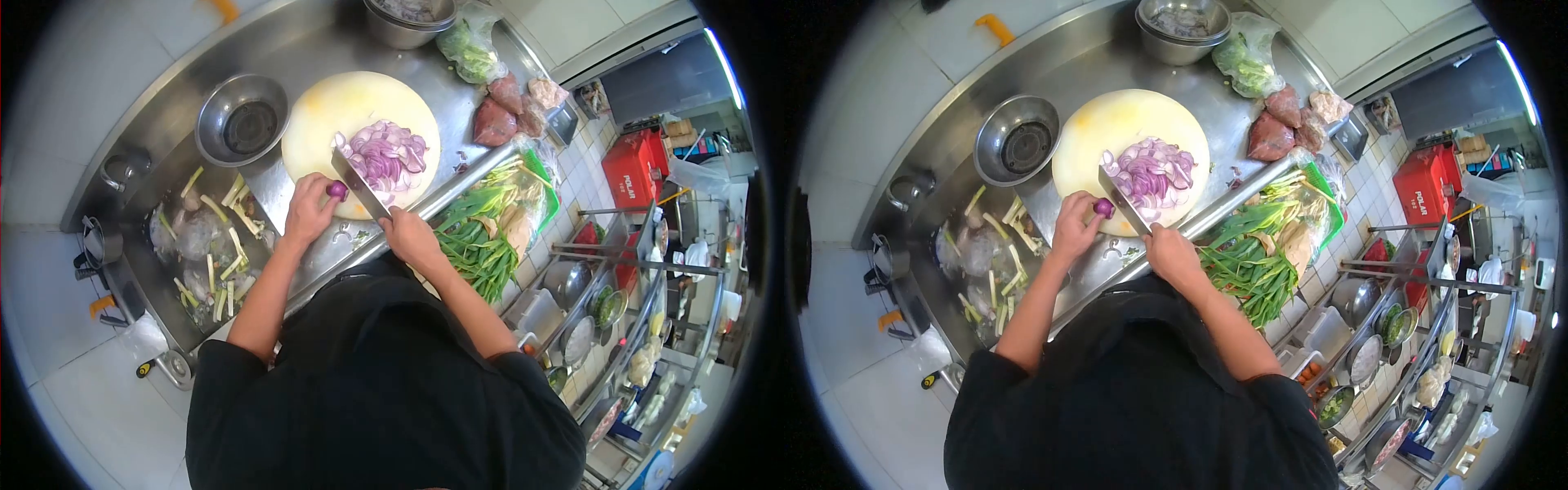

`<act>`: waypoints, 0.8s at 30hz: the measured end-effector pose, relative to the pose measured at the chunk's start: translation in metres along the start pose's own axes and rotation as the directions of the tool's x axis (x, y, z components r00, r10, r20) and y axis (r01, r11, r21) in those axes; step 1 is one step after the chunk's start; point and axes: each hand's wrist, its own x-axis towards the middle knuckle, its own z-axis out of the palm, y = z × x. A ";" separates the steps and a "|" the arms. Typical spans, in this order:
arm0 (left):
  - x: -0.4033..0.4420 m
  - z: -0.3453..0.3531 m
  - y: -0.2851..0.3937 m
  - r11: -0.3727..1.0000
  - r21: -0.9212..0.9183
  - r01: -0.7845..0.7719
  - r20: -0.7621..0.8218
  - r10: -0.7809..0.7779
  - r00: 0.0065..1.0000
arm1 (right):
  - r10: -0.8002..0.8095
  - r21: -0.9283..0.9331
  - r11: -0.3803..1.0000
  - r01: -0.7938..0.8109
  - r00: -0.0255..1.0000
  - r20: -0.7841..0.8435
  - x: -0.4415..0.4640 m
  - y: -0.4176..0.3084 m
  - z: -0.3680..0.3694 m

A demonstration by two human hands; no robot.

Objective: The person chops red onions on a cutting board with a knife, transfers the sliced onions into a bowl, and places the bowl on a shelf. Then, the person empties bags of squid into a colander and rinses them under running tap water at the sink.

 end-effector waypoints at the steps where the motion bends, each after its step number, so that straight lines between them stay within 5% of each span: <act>1: 0.000 -0.001 0.000 0.998 -0.061 -0.018 0.049 0.021 0.999 | -0.001 -0.027 1.000 0.002 1.000 0.010 -0.003 -0.002 0.001; 5: 0.008 -0.002 -0.009 0.988 -0.079 -0.134 0.202 0.147 0.968 | -0.029 -0.084 0.996 0.027 0.999 -0.027 -0.014 -0.006 -0.001; 18: 0.010 0.001 -0.005 0.991 -0.087 -0.102 0.163 0.115 0.980 | -0.150 -0.154 0.978 0.138 0.986 -0.072 -0.013 -0.008 -0.008; 24: 0.006 0.003 -0.009 0.995 -0.065 -0.073 0.172 0.083 0.982 | -0.067 -0.164 0.984 0.065 0.998 -0.006 -0.008 -0.013 -0.005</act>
